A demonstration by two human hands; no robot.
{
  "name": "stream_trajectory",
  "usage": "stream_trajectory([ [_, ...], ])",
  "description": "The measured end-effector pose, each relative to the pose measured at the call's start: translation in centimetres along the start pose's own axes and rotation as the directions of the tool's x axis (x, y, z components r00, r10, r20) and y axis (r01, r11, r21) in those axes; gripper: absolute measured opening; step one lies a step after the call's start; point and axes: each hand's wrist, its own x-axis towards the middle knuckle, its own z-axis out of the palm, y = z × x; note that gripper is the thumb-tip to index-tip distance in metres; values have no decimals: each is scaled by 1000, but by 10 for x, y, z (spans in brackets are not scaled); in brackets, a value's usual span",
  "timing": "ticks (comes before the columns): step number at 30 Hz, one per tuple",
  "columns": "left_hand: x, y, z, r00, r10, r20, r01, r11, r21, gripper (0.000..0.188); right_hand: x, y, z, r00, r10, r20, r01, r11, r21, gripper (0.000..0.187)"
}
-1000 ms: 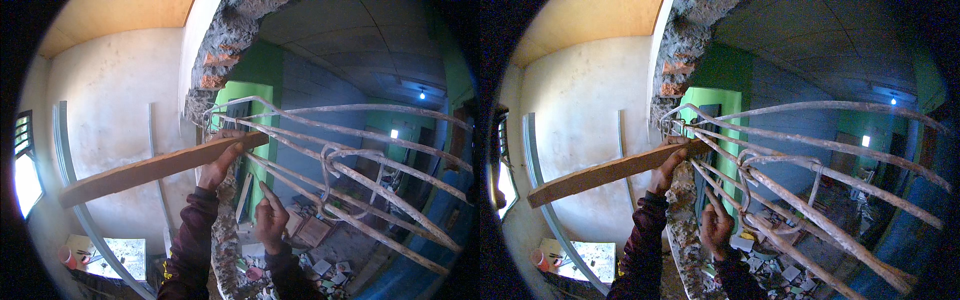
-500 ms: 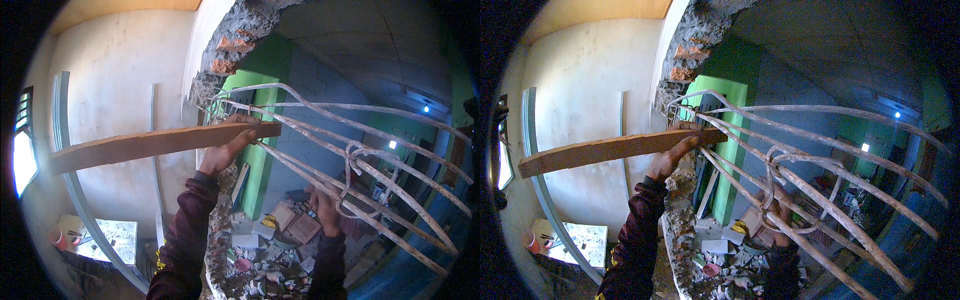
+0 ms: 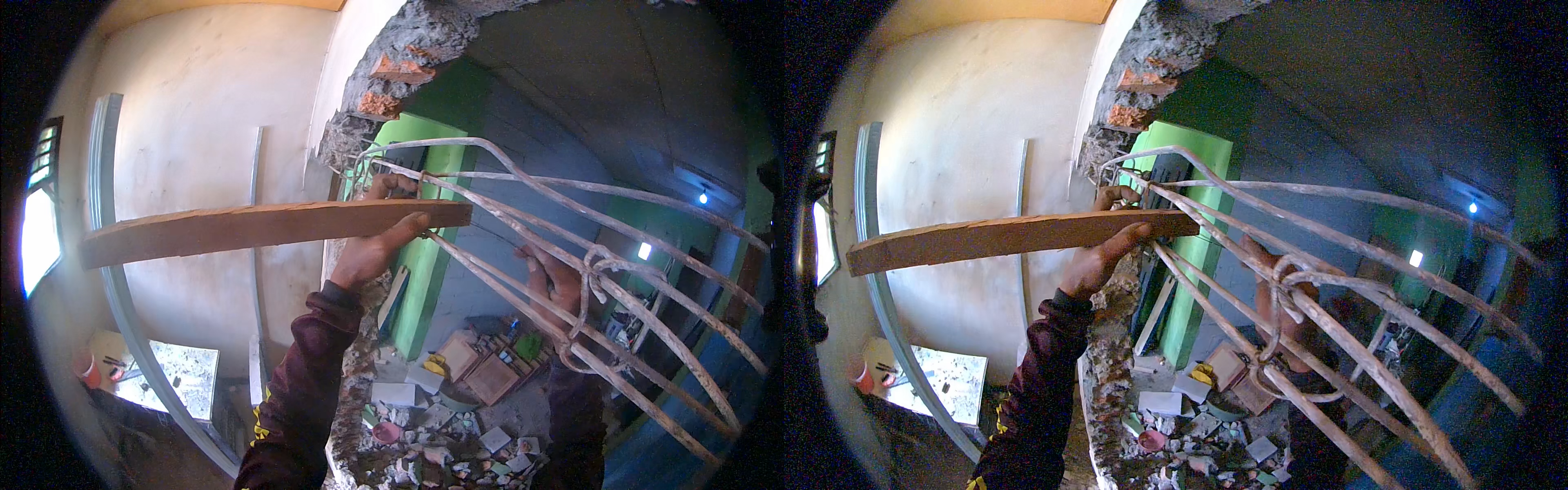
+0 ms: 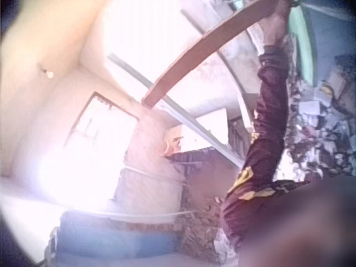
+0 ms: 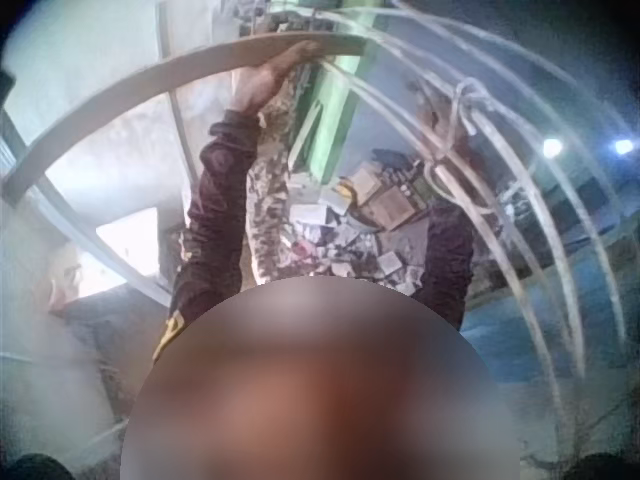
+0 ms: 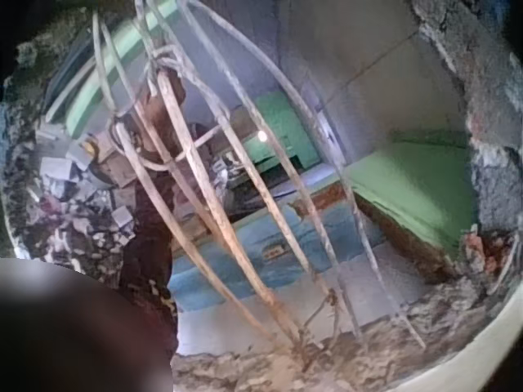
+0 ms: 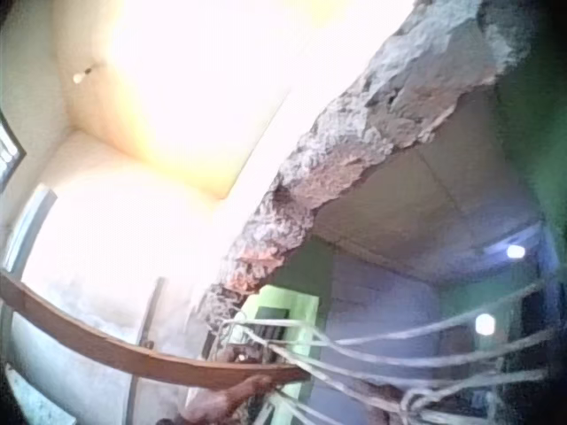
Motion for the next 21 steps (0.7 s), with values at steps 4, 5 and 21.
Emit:
stream_trajectory([
  [4, -2, -1, 2, 1000, 29, -12, -30, 999, -22, 58, 29, -37, -5, 955, -210, 208, 280, 868, -410, 48],
  [5, -2, -1, 2, 999, 35, -9, -36, 999, -40, 60, 36, -42, 4, 960, -235, 153, 275, 897, -347, 50],
  [21, 2, -5, -6, 995, 95, 9, -95, 972, 217, 49, 84, -44, 34, 740, -535, 408, 652, 422, -630, 33],
])
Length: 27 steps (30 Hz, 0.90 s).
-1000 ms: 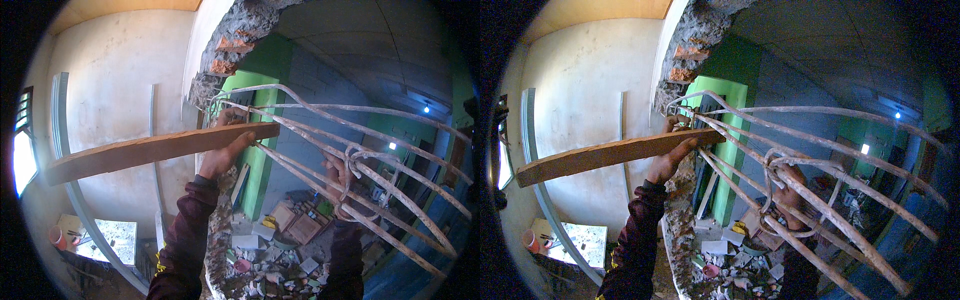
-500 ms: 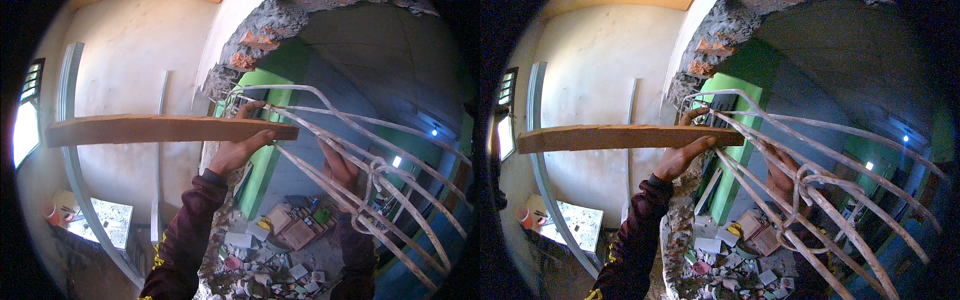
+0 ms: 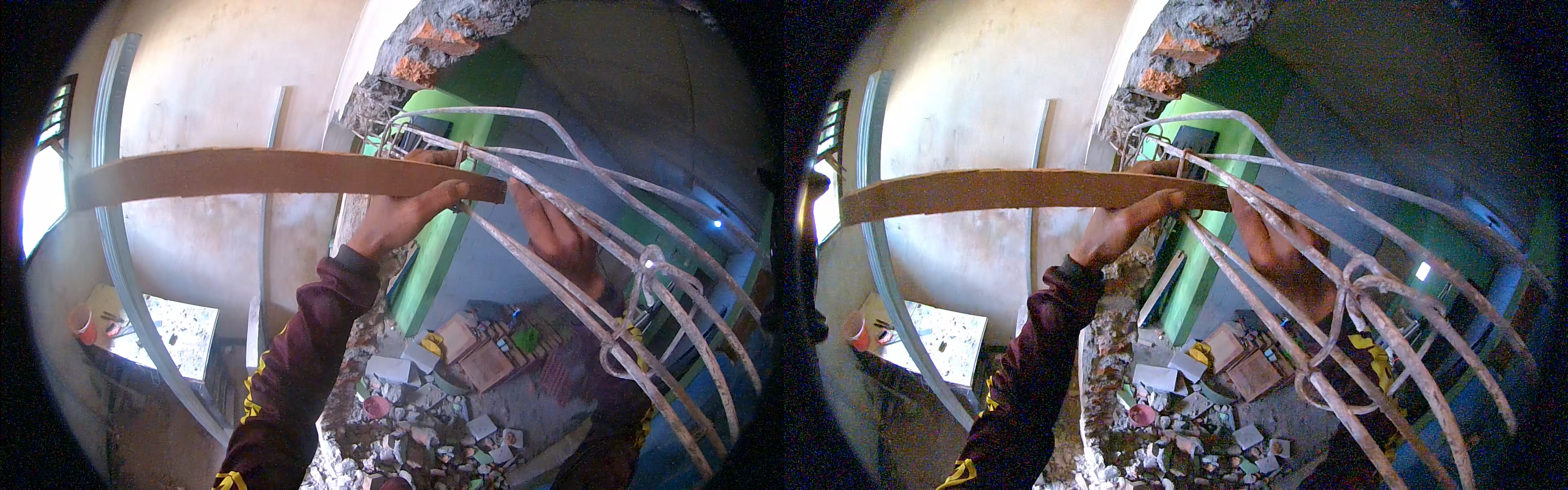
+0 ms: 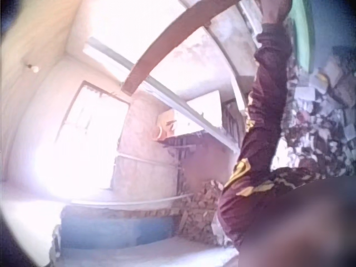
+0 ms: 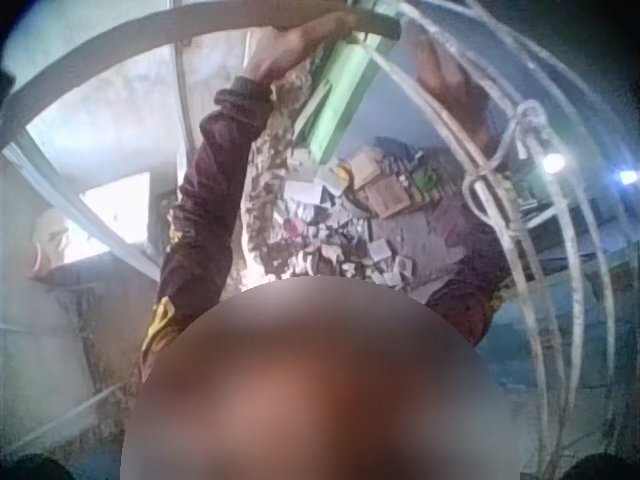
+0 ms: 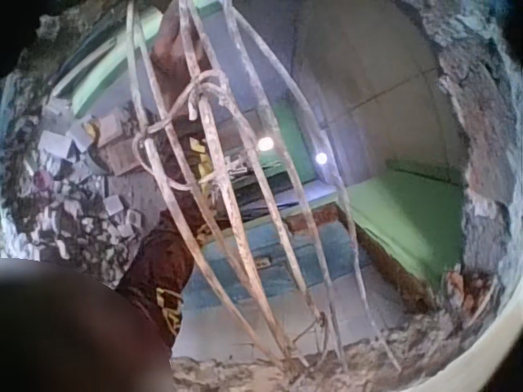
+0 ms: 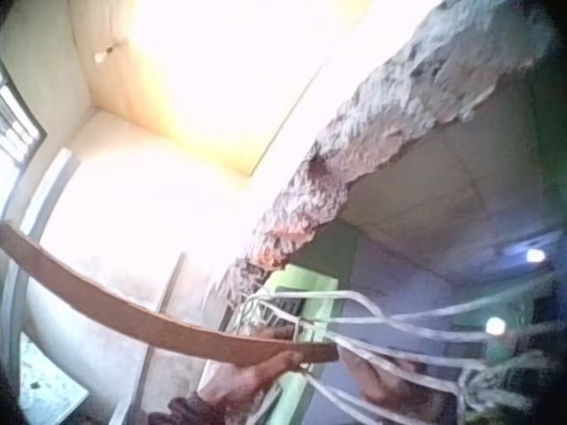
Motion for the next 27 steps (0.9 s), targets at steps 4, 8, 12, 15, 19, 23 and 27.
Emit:
stream_trajectory([
  [4, 5, -4, -1, 993, 119, -9, -115, 978, 172, 44, -4, -2, 7, 997, 18, 71, -17, 1000, -4, 38],
  [8, 1, -5, 2, 998, 53, 17, -52, 996, -77, 44, -7, -4, 14, 998, 2, 67, -2, 1000, -4, 36],
  [12, 1, -4, 0, 998, 5, 67, 0, 996, -84, 48, -11, -4, 21, 996, 11, 87, -14, 999, 39, 36],
  [15, 1, -4, -2, 996, 15, 88, -14, 1000, -9, 48, -16, -3, 23, 998, 10, 67, -13, 999, 48, 37],
  [19, -1, -3, -1, 995, 21, 93, -21, 1000, 0, 50, -17, -5, 34, 998, 28, -51, -20, 991, 135, 38],
  [23, 0, -2, 0, 995, 19, 102, -16, 1000, -23, 50, -10, -7, 44, 989, 63, -132, -23, 958, 284, 38],
  [27, 4, 1, -5, 992, -10, 130, 12, 1000, -13, 49, -2, -6, 35, 986, 12, -165, 26, 974, 227, 39],
])
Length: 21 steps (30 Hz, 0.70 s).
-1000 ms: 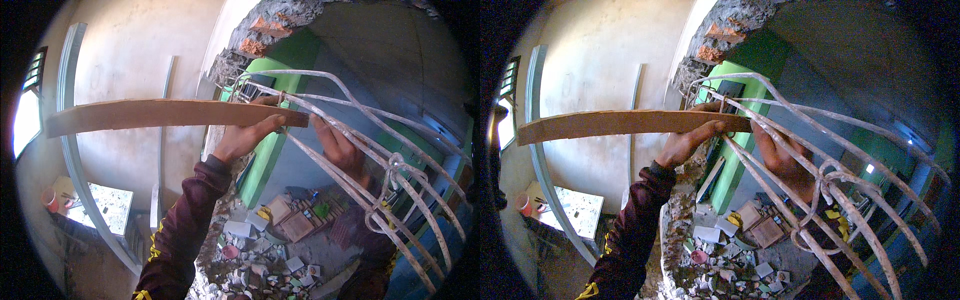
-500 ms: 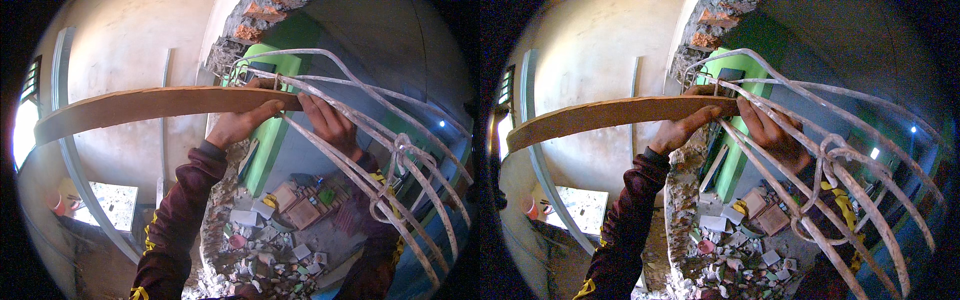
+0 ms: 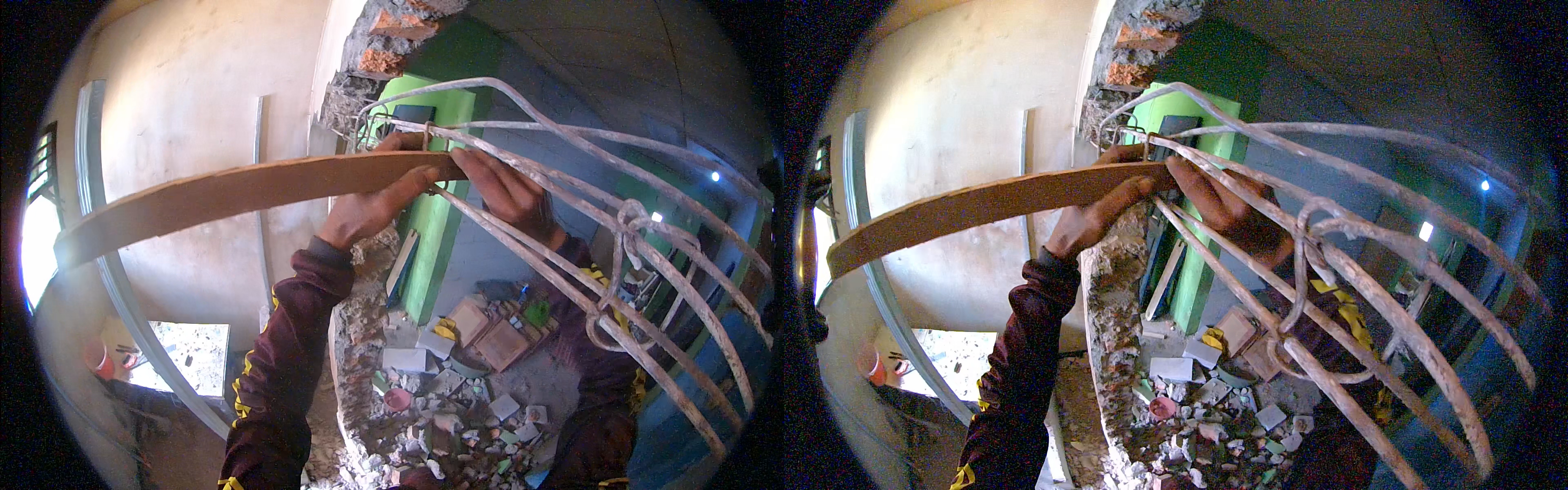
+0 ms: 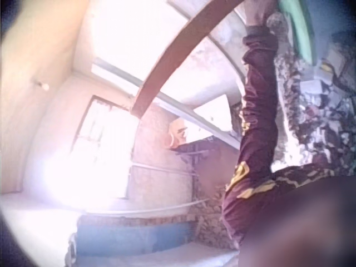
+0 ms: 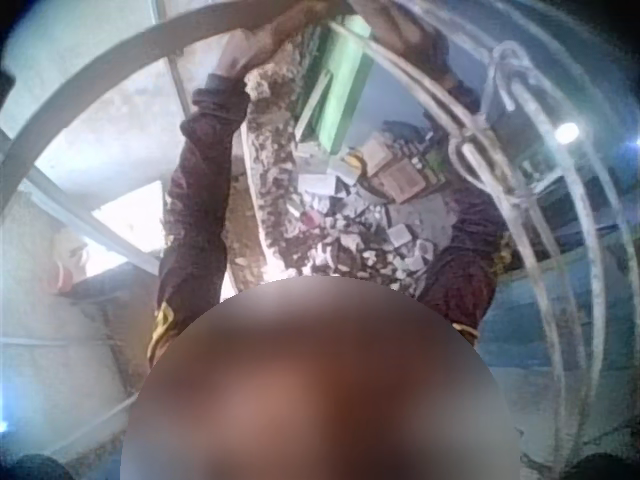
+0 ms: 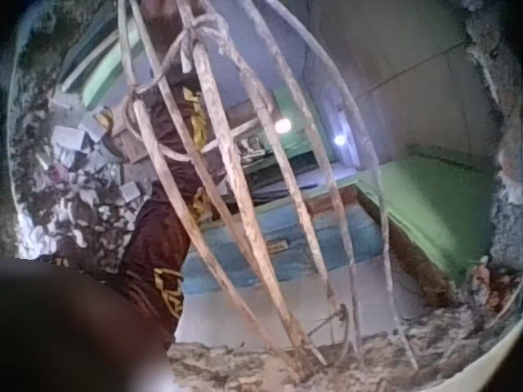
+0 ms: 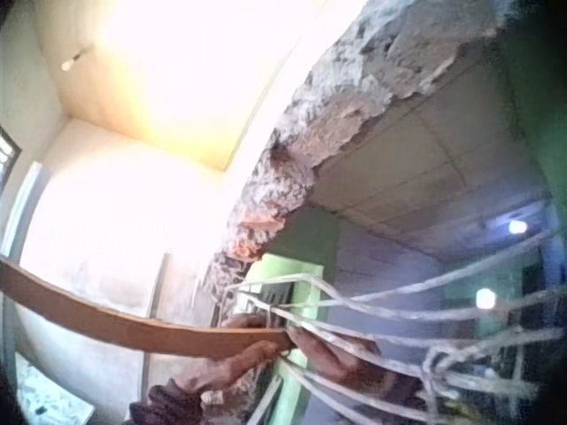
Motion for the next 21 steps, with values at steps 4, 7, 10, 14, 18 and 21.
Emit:
stream_trajectory([
  [4, -1, 4, -1, 1000, -15, -1, 15, 999, 50, 50, 5, 0, -15, 999, 33, 34, -34, 999, 22, 44],
  [7, -3, 7, -1, 1000, -19, 2, 18, 990, 143, 57, 2, 1, -19, 999, 29, -44, -30, 999, -22, 45],
  [10, -3, 7, 0, 1000, -24, -1, 24, 987, 158, 63, -8, -4, -18, 989, 133, -59, -131, 991, 40, 45],
  [14, -1, 6, -1, 1000, -8, -20, 11, 990, 138, 57, -14, -1, -10, 995, 84, 47, -78, 990, -119, 44],
  [18, -4, 4, -2, 994, -57, -89, 63, 996, 64, 48, -15, 4, -7, 998, -27, 58, 37, 983, -182, 35],
  [21, -6, 1, -3, 991, -97, -87, 100, 995, 28, 50, -15, 5, -7, 996, -42, 72, 57, 976, -210, 39],
])
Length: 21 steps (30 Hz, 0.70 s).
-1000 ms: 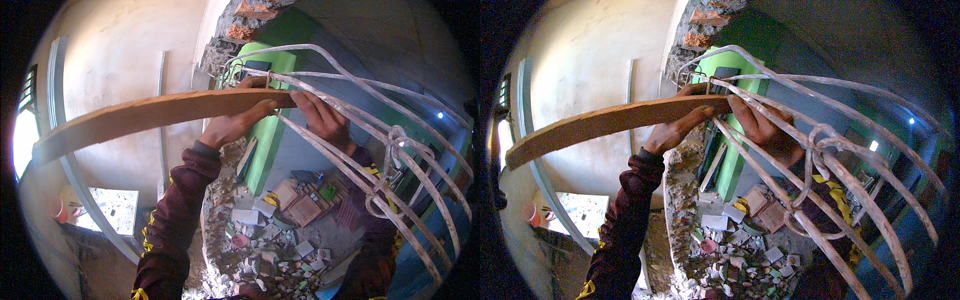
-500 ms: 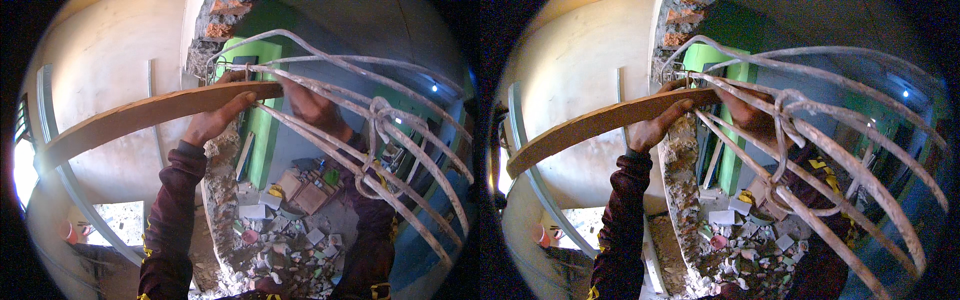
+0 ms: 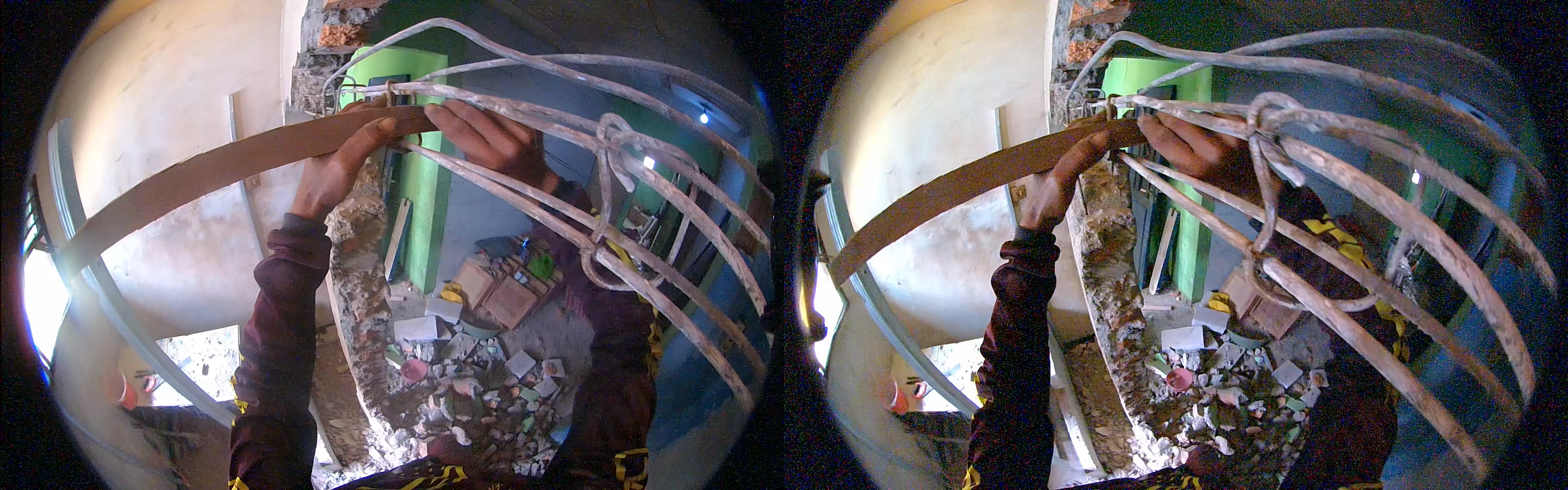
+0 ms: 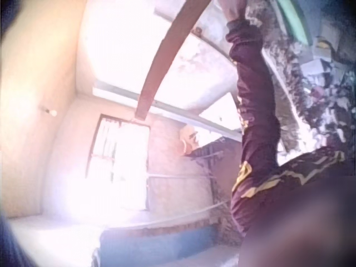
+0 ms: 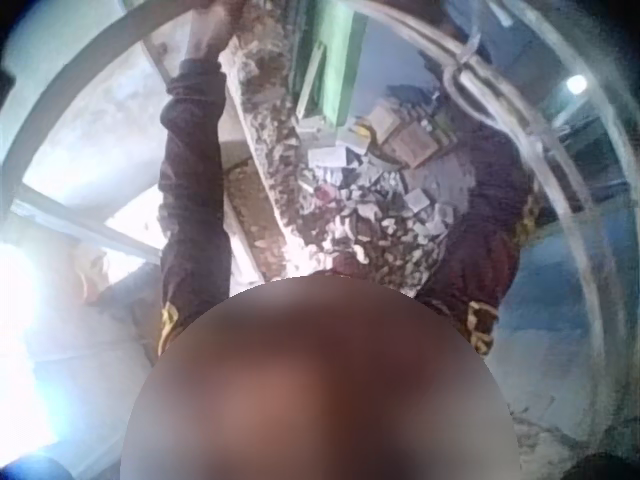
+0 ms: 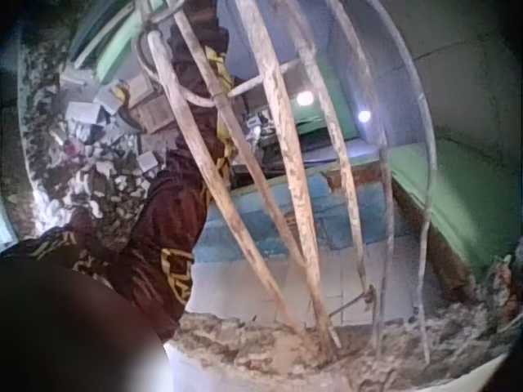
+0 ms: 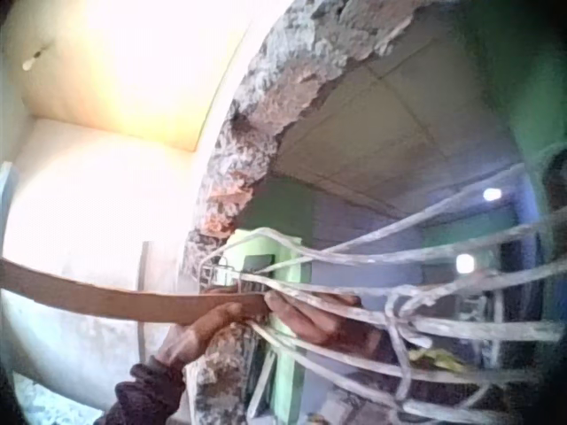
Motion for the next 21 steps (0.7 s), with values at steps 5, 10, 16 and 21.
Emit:
stream_trajectory([
  [5, 0, -4, -3, 994, -96, 50, 91, 992, 90, 49, 0, -3, 7, 1000, 24, -20, -23, 999, 45, 41],
  [10, 4, -5, 3, 995, 49, -91, -51, 998, -24, 39, -1, 0, 8, 999, -34, -33, 34, 999, -1, 43],
  [16, 4, -3, 0, 998, 65, -26, -62, 994, 95, 47, -1, 6, 2, 997, -73, -32, 73, 997, 20, 41],
  [21, 3, -6, -2, 999, 23, -23, -20, 995, 95, 46, 4, 8, 3, 997, -71, -17, 72, 993, 88, 40],
])
